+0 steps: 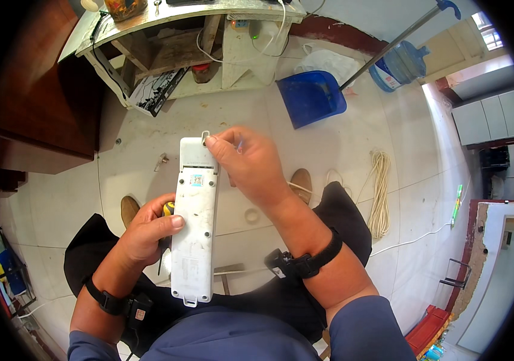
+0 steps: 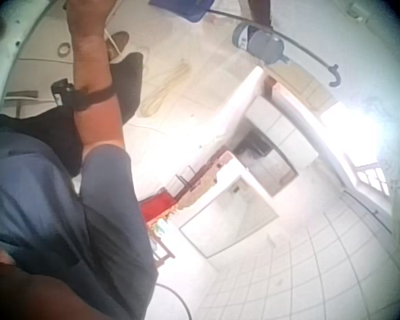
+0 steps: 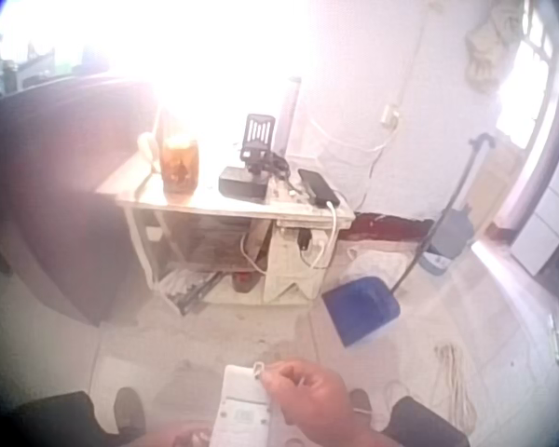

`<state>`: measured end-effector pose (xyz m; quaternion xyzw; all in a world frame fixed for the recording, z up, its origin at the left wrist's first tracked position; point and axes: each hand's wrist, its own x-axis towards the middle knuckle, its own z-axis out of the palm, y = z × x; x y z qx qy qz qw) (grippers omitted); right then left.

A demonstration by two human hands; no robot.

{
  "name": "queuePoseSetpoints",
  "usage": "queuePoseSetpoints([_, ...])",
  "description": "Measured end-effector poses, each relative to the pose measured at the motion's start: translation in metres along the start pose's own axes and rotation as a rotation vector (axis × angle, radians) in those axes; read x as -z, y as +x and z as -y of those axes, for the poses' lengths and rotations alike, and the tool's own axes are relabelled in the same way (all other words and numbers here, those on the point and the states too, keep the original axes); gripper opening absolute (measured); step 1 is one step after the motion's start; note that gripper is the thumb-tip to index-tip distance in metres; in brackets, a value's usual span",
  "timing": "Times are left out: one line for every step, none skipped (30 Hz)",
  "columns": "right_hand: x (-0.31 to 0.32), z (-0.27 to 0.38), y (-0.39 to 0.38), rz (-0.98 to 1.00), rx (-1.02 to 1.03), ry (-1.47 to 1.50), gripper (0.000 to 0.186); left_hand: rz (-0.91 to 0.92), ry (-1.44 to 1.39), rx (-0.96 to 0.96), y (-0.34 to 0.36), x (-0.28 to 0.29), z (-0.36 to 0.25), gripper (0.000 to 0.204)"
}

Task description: The person uses a screwdriver to disassemble a power strip, handles a coil of white cable, and works on the wire connections.

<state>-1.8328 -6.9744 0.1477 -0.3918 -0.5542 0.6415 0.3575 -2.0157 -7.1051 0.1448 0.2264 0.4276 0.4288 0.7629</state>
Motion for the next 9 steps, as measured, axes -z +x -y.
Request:
queuePoseSetpoints([0.0003,-0.0002,0.0002,0.0,-0.006,-0.003,0.021,-0.009,0.001,0.001,-0.0002,-0.0006,-0.0004,0.029])
queuePoseSetpoints([0.0005,-0.0003,0.0003,0.0,-0.013,-0.006,0.021,-0.018,0.003,0.003,-0.0004,-0.001,-0.0006,0.028])
queuePoseSetpoints([-0.0001,0.0007,0.0003,0.0,-0.012,-0.005,0.021,-0.019,0.003,0.003,-0.0004,-0.0008,-0.0004,0.028])
queuePoseSetpoints([-0.0013,0.0025,0.0001,-0.006,-0.021,-0.013,0.021,-0.016,-0.003,0.003,-0.0003,-0.0004,0.0001,0.028])
queuePoseSetpoints([-0.0019,0.0034,0.0,-0.012,-0.029,-0.02,0.022,-0.013,-0.01,0.004,-0.0003,0.0,0.0004,0.029])
queuePoseSetpoints([-0.0015,0.0034,0.0001,-0.013,-0.029,-0.02,0.022,-0.013,-0.01,0.004,-0.0002,0.0001,0.0006,0.029])
queuePoseSetpoints([-0.0009,0.0033,0.0003,-0.008,-0.036,-0.021,0.022,-0.01,-0.013,0.007,-0.0002,0.0003,0.0008,0.03])
queuePoseSetpoints([-0.0003,0.0031,0.0007,-0.003,-0.044,-0.022,0.022,-0.008,-0.015,0.01,-0.0002,0.0006,0.0009,0.031])
queuePoseSetpoints([0.0006,0.0024,0.0011,0.005,-0.047,-0.018,0.022,-0.008,-0.015,0.011,-0.0001,0.0003,0.0008,0.031])
